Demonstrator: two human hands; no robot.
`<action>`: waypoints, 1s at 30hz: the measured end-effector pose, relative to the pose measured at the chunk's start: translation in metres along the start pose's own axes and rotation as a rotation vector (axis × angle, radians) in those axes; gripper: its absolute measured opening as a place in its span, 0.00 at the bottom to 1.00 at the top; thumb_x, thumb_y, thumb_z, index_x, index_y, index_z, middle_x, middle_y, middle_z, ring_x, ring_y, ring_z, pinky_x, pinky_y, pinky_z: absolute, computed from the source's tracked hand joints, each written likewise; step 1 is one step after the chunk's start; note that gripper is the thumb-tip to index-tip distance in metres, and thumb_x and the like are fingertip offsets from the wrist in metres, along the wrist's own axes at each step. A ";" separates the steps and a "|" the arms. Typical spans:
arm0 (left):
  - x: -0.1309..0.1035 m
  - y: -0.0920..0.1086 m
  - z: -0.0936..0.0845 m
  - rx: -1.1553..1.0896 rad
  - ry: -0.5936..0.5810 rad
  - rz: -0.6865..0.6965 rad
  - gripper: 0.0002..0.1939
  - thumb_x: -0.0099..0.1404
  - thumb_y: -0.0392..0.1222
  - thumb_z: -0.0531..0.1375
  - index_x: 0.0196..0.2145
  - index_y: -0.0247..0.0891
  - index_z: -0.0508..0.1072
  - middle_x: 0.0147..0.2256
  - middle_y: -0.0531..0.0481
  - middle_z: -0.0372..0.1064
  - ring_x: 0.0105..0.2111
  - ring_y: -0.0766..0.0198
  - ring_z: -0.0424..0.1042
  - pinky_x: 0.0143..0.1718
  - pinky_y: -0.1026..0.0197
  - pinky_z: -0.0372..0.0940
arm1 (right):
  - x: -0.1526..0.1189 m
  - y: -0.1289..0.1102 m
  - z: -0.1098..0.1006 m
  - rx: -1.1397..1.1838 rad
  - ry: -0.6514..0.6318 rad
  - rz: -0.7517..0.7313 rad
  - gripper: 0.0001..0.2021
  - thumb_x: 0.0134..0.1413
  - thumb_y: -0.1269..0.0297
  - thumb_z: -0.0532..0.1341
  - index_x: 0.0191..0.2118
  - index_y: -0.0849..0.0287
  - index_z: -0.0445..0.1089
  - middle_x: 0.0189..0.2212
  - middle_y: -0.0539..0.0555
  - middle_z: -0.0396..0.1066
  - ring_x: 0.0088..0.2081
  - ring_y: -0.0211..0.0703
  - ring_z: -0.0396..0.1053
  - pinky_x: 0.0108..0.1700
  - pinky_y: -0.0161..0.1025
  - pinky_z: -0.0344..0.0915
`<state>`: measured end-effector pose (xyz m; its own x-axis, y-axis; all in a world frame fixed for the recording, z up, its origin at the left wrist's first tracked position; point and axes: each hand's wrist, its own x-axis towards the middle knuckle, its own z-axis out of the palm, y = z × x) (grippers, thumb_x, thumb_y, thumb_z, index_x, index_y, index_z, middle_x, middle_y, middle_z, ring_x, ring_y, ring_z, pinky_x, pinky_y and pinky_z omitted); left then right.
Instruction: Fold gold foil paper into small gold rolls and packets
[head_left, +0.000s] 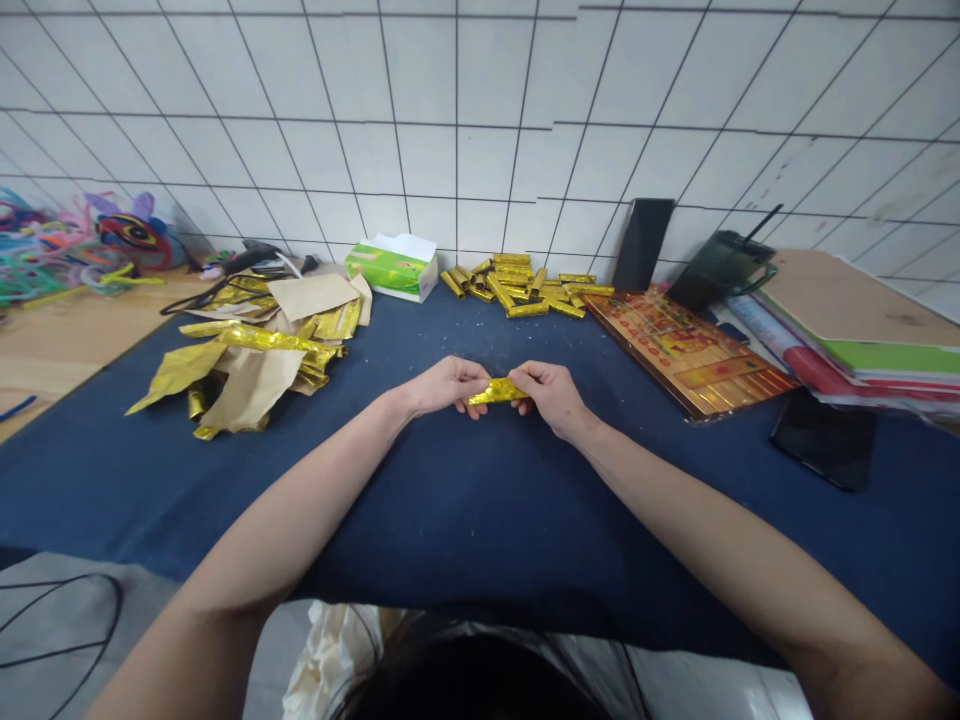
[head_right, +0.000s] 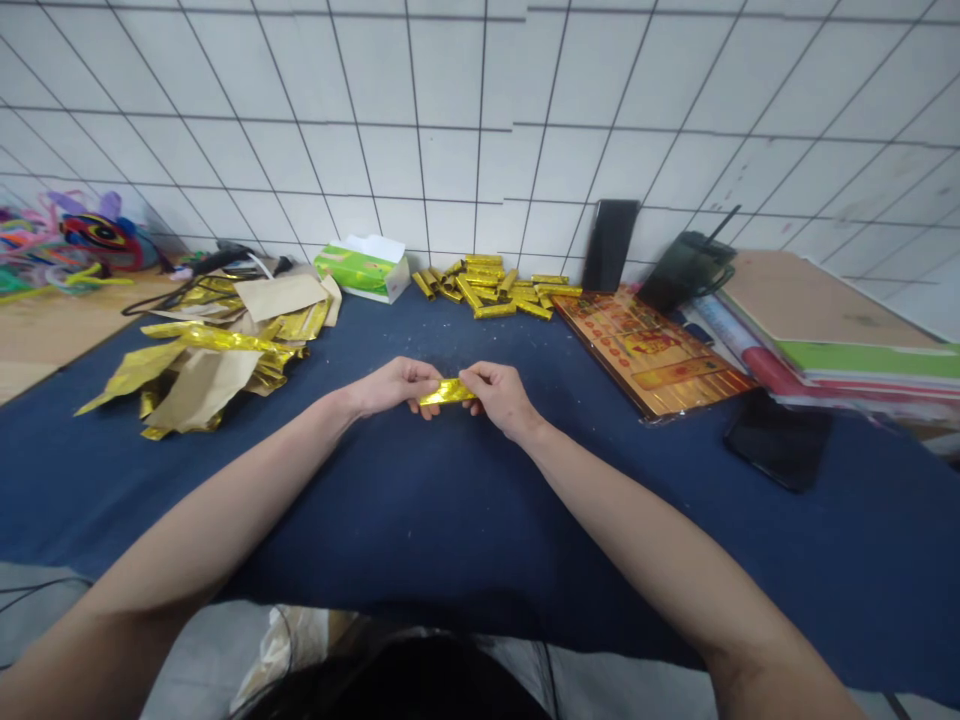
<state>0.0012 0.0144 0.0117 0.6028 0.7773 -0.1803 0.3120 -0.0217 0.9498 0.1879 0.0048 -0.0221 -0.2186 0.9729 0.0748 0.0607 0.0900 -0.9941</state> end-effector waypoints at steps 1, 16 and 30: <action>0.000 0.000 0.001 -0.017 0.017 0.014 0.10 0.61 0.42 0.55 0.30 0.31 0.68 0.23 0.49 0.71 0.21 0.70 0.70 0.22 0.70 0.59 | 0.000 0.001 0.001 -0.018 0.011 -0.001 0.13 0.45 0.55 0.61 0.24 0.61 0.67 0.13 0.46 0.64 0.14 0.30 0.59 0.17 0.29 0.56; 0.006 -0.001 0.019 0.025 0.154 0.040 0.08 0.61 0.33 0.51 0.25 0.32 0.65 0.20 0.52 0.67 0.19 0.71 0.67 0.23 0.68 0.62 | -0.005 -0.004 0.002 -0.189 -0.075 -0.011 0.14 0.49 0.54 0.58 0.25 0.61 0.67 0.13 0.46 0.64 0.14 0.30 0.59 0.19 0.30 0.57; 0.000 0.004 0.023 0.363 0.206 0.148 0.09 0.61 0.39 0.51 0.26 0.34 0.66 0.21 0.53 0.66 0.20 0.70 0.65 0.23 0.68 0.58 | -0.005 -0.002 0.004 -0.183 -0.017 -0.009 0.12 0.48 0.55 0.58 0.26 0.60 0.66 0.12 0.45 0.62 0.13 0.30 0.57 0.17 0.30 0.55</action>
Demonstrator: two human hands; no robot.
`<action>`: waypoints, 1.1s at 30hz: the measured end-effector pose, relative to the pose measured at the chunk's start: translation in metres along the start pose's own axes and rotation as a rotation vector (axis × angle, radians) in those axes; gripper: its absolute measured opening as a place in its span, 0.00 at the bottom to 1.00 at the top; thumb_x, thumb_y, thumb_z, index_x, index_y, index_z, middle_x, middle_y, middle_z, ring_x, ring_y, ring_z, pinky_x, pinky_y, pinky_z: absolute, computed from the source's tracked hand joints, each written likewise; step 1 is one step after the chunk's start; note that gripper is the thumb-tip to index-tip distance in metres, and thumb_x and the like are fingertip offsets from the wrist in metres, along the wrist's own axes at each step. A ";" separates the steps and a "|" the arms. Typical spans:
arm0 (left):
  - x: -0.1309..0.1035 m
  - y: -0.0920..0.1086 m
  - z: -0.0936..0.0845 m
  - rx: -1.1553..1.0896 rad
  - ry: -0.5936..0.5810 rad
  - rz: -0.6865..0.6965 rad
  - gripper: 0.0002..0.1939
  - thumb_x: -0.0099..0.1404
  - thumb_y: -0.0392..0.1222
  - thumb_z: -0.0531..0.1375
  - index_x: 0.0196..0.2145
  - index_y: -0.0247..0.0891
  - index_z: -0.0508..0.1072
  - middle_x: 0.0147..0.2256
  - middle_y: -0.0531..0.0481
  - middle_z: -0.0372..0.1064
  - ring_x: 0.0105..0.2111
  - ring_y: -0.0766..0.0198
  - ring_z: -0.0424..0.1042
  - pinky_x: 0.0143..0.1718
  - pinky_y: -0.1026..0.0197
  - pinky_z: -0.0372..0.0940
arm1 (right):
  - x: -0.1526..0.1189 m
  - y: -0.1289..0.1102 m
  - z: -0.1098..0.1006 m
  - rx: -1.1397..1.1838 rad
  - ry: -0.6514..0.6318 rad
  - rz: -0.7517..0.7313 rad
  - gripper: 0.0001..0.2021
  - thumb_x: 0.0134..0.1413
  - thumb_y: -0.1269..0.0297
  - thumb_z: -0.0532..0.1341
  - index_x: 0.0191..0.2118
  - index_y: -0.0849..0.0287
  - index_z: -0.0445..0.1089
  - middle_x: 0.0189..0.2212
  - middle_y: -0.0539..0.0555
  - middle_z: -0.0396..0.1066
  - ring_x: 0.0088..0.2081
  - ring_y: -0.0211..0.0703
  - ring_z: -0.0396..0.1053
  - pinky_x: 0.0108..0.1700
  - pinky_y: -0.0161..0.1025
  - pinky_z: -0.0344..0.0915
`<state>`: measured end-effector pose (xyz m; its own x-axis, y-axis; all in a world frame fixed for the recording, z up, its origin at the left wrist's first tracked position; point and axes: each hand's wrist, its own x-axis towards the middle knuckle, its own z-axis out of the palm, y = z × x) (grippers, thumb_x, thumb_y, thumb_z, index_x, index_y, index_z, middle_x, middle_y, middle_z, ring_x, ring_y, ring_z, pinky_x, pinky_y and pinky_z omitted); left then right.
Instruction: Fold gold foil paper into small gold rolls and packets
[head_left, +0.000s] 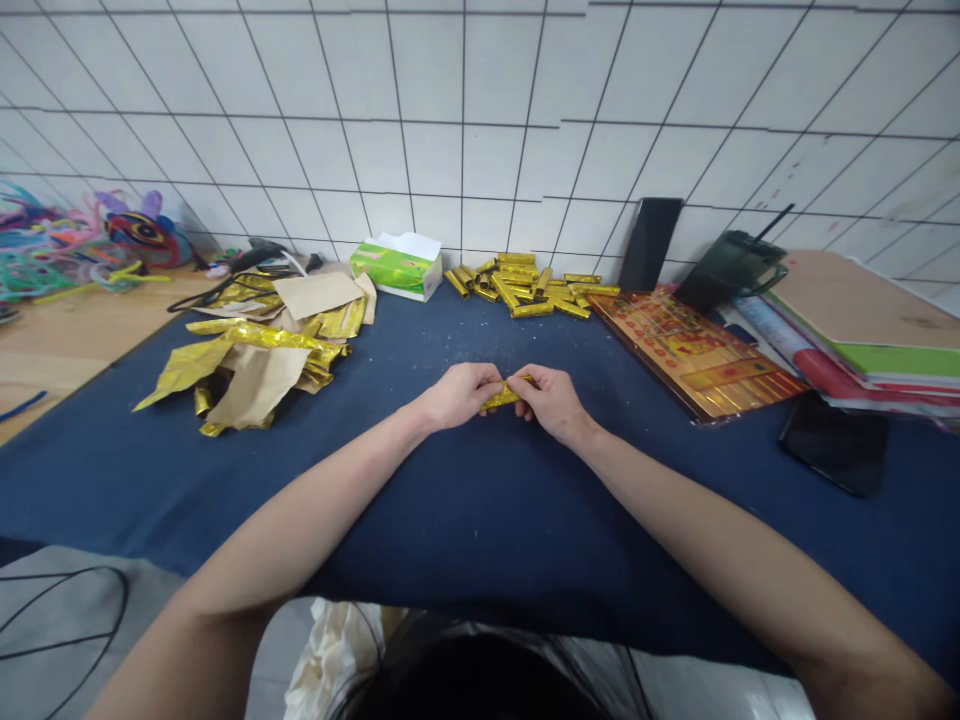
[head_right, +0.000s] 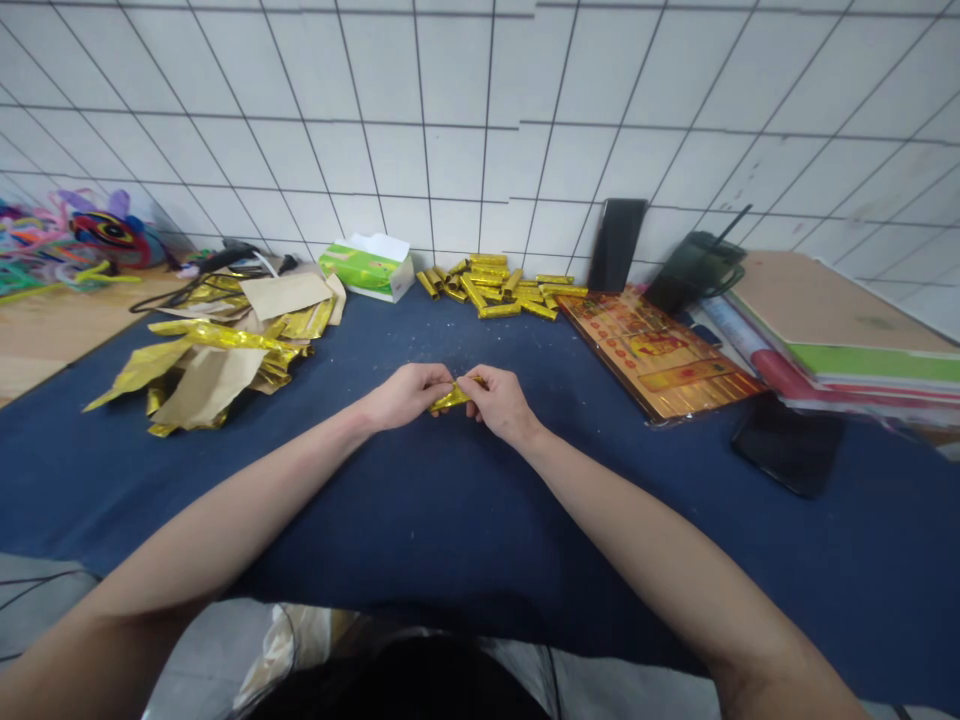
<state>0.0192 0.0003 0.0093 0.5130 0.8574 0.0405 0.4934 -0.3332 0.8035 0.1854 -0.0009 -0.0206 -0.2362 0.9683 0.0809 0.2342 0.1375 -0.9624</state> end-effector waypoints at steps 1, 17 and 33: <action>0.000 -0.001 0.001 -0.010 0.005 -0.004 0.09 0.61 0.39 0.51 0.26 0.34 0.66 0.21 0.53 0.66 0.20 0.70 0.65 0.22 0.68 0.58 | 0.000 0.000 0.000 0.001 0.000 0.003 0.12 0.48 0.55 0.58 0.26 0.60 0.66 0.12 0.45 0.62 0.13 0.30 0.57 0.17 0.29 0.55; 0.003 -0.008 0.003 0.011 0.209 0.017 0.07 0.61 0.37 0.49 0.27 0.36 0.63 0.19 0.56 0.61 0.20 0.71 0.60 0.24 0.68 0.55 | 0.001 0.001 -0.001 0.101 -0.053 -0.029 0.19 0.50 0.49 0.56 0.20 0.60 0.63 0.10 0.45 0.59 0.13 0.30 0.54 0.17 0.30 0.51; 0.008 -0.009 0.007 -0.624 0.219 -0.171 0.10 0.52 0.39 0.63 0.28 0.33 0.64 0.20 0.56 0.63 0.16 0.74 0.62 0.18 0.69 0.57 | 0.000 0.005 0.002 0.019 0.138 -0.070 0.20 0.52 0.49 0.53 0.18 0.57 0.58 0.11 0.44 0.56 0.13 0.31 0.52 0.17 0.32 0.50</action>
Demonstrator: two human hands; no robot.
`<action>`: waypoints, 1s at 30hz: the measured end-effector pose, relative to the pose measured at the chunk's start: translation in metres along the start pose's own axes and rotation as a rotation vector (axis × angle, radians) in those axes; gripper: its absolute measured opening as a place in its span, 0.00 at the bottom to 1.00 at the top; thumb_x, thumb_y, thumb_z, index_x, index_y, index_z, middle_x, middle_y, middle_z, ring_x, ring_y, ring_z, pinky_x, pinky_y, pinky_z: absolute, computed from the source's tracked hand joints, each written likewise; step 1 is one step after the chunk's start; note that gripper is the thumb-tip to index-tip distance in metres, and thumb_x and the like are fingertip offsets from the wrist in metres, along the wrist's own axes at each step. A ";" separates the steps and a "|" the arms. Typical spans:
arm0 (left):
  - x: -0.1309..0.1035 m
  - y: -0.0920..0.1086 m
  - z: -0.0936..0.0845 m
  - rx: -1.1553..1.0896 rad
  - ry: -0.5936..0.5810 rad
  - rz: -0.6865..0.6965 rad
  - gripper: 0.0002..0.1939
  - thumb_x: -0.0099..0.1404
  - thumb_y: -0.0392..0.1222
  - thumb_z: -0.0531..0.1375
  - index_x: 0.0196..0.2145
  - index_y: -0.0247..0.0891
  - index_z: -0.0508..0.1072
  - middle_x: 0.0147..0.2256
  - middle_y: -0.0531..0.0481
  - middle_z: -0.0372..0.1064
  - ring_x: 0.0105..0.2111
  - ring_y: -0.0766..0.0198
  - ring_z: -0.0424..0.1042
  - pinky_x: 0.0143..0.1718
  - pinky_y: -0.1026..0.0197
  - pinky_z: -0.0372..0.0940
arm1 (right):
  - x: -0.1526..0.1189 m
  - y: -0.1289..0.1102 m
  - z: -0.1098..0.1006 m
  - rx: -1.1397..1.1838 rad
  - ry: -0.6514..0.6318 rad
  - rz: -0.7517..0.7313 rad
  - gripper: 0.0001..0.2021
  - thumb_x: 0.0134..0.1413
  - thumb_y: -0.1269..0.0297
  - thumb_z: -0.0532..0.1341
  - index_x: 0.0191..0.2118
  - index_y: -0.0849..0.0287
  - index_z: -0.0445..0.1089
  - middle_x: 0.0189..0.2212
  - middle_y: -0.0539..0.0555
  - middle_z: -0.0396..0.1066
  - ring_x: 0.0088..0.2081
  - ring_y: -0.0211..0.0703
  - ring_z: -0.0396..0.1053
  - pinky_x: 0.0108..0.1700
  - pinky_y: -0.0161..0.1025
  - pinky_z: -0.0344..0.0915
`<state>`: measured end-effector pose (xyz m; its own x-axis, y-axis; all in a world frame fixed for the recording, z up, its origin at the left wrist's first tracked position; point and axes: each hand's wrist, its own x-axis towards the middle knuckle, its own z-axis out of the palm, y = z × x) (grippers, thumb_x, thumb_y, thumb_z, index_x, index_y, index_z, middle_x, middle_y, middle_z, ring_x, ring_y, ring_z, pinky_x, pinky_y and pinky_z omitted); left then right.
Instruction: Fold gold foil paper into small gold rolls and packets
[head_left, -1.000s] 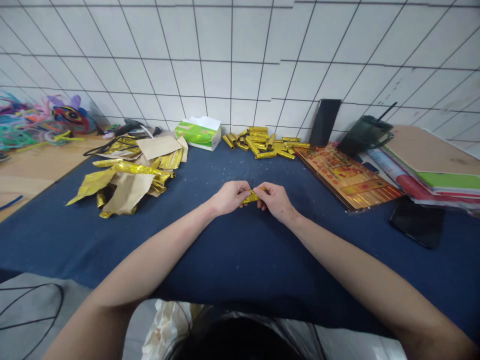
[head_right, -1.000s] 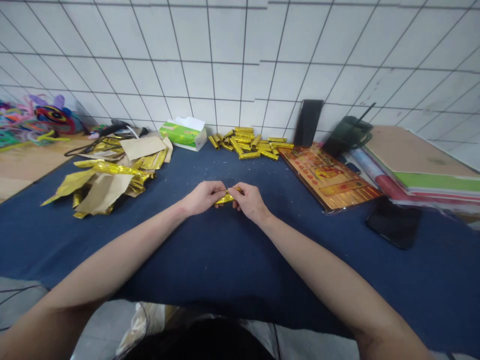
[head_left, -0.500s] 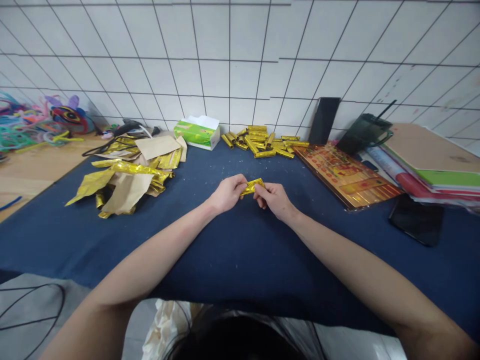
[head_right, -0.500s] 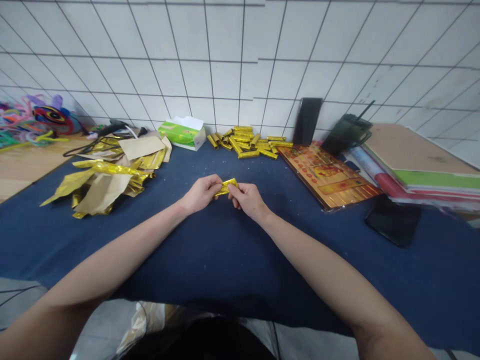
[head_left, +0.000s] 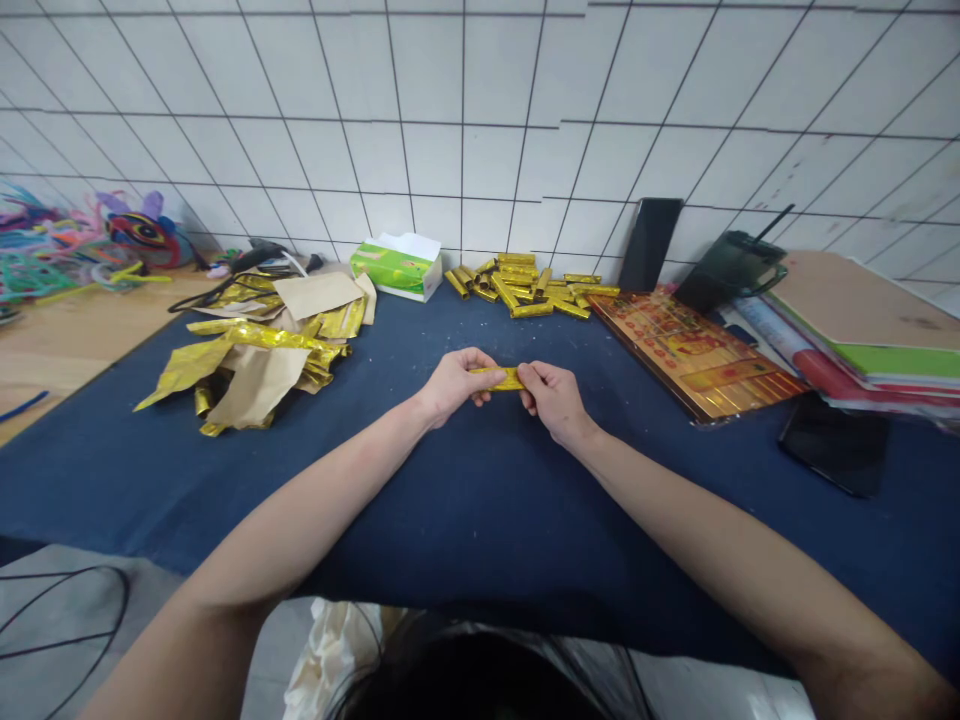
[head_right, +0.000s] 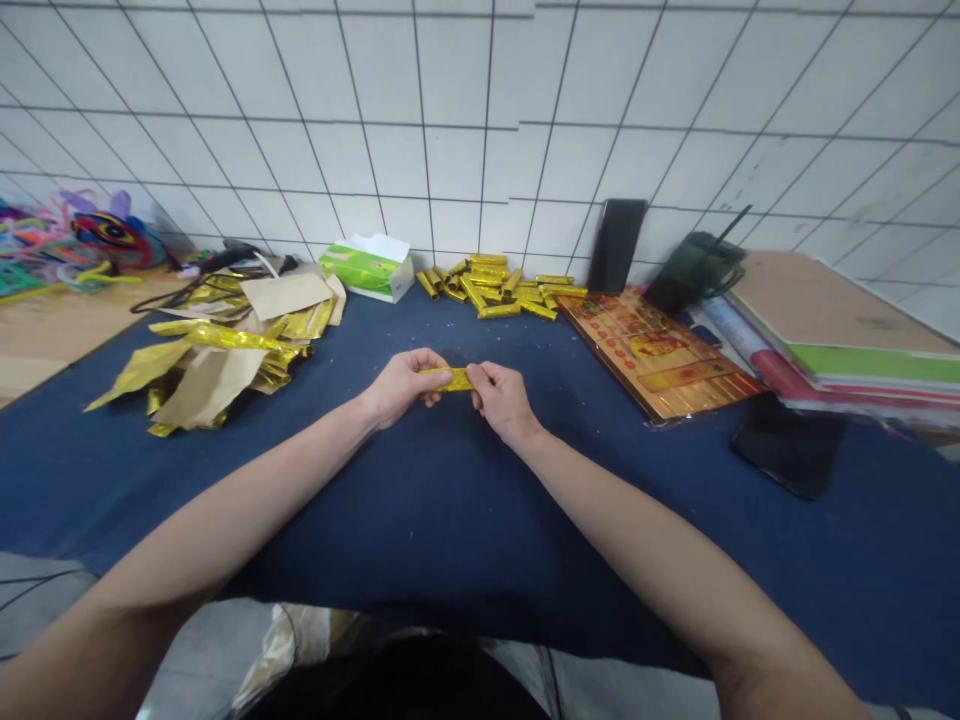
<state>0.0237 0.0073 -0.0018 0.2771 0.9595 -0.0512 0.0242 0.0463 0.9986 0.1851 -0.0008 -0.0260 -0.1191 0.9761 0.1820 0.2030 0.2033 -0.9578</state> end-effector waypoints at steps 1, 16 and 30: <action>-0.001 0.000 0.003 -0.014 -0.021 -0.019 0.11 0.51 0.38 0.64 0.28 0.33 0.64 0.20 0.56 0.64 0.17 0.74 0.63 0.18 0.69 0.58 | -0.001 -0.001 0.000 -0.042 -0.017 -0.015 0.20 0.52 0.49 0.53 0.18 0.57 0.59 0.12 0.45 0.57 0.14 0.31 0.53 0.18 0.32 0.51; -0.005 0.015 -0.014 0.307 -0.294 -0.109 0.06 0.56 0.31 0.57 0.24 0.33 0.63 0.18 0.56 0.65 0.14 0.76 0.61 0.14 0.71 0.57 | -0.004 -0.011 -0.003 -0.219 0.009 -0.116 0.21 0.54 0.51 0.51 0.17 0.57 0.54 0.13 0.45 0.53 0.18 0.33 0.49 0.23 0.34 0.49; -0.005 0.019 -0.029 0.188 -0.442 -0.187 0.13 0.57 0.45 0.60 0.32 0.30 0.66 0.29 0.42 0.74 0.25 0.65 0.73 0.24 0.67 0.65 | -0.004 -0.010 -0.007 -0.255 0.033 -0.170 0.22 0.55 0.50 0.51 0.16 0.57 0.55 0.13 0.45 0.54 0.18 0.33 0.51 0.23 0.34 0.50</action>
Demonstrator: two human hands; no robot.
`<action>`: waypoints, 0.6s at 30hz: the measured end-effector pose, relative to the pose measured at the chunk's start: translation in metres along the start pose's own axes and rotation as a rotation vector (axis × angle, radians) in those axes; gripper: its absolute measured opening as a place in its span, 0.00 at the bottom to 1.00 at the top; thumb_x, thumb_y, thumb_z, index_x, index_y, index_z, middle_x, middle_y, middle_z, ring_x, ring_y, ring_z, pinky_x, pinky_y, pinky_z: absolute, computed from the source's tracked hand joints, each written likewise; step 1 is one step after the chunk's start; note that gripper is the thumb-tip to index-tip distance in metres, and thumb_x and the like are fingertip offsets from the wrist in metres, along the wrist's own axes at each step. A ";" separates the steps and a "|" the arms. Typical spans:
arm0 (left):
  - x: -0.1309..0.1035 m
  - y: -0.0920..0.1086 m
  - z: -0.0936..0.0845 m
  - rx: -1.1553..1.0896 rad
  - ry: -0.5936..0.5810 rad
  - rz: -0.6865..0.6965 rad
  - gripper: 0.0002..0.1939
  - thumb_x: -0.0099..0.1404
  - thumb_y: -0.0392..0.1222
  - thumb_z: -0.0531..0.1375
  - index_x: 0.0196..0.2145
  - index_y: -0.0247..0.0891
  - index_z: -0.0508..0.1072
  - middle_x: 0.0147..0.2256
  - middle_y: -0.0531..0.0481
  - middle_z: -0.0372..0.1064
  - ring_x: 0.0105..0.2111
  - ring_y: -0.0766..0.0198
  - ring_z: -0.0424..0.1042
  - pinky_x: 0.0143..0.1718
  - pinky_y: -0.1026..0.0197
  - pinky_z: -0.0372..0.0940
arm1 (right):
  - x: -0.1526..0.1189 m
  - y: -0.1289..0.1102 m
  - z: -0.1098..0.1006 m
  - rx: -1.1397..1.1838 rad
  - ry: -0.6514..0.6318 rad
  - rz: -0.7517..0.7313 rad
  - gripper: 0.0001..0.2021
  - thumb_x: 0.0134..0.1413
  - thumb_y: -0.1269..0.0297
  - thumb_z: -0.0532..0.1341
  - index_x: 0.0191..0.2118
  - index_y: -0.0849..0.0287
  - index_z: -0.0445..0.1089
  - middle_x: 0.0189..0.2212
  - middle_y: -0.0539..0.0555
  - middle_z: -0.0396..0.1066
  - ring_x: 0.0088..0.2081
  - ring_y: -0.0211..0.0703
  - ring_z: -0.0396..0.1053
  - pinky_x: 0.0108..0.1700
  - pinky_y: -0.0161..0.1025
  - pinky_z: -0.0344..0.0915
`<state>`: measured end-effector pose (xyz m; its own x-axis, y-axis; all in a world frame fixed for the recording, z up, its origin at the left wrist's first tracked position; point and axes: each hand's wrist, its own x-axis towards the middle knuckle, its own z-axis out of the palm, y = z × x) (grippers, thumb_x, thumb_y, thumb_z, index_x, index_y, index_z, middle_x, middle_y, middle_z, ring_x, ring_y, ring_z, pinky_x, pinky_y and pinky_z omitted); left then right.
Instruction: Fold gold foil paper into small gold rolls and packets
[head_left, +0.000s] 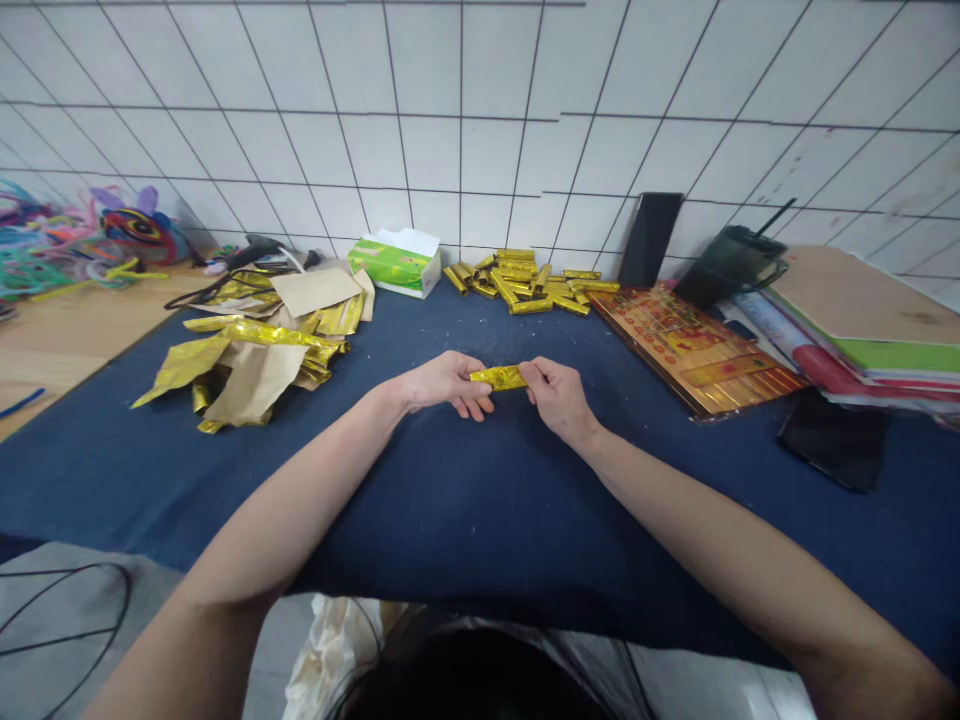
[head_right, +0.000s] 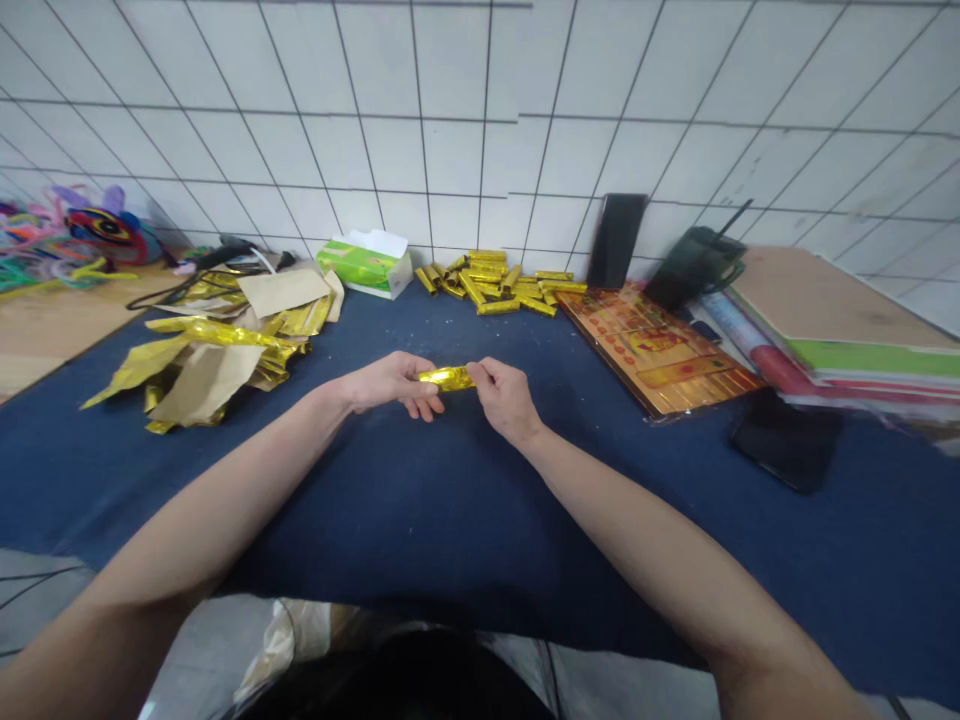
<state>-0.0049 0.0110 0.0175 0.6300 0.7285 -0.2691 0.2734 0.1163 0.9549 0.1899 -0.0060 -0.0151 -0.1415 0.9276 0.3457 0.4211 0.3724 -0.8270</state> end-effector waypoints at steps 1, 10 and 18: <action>0.000 0.001 0.001 0.015 0.018 0.000 0.13 0.59 0.46 0.58 0.31 0.30 0.66 0.28 0.42 0.74 0.24 0.65 0.73 0.22 0.68 0.63 | 0.000 0.000 -0.001 -0.001 0.006 -0.004 0.22 0.54 0.50 0.51 0.17 0.58 0.55 0.13 0.45 0.54 0.18 0.33 0.51 0.23 0.33 0.50; 0.003 0.001 -0.001 0.263 0.203 0.058 0.12 0.63 0.43 0.52 0.30 0.32 0.69 0.13 0.55 0.64 0.11 0.74 0.60 0.14 0.72 0.52 | 0.001 0.003 0.002 0.168 0.009 0.084 0.21 0.53 0.51 0.54 0.17 0.59 0.61 0.11 0.44 0.55 0.15 0.30 0.51 0.19 0.32 0.50; 0.011 -0.001 0.004 0.022 0.417 0.162 0.12 0.60 0.32 0.55 0.41 0.29 0.72 0.22 0.51 0.70 0.18 0.73 0.67 0.19 0.70 0.61 | 0.005 0.009 0.006 0.459 0.008 0.204 0.16 0.46 0.56 0.61 0.37 0.61 0.72 0.19 0.48 0.69 0.16 0.32 0.63 0.21 0.33 0.61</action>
<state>0.0046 0.0162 0.0134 0.3199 0.9467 -0.0379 0.2135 -0.0331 0.9764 0.1878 0.0024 -0.0236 -0.0897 0.9833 0.1584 0.0016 0.1592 -0.9873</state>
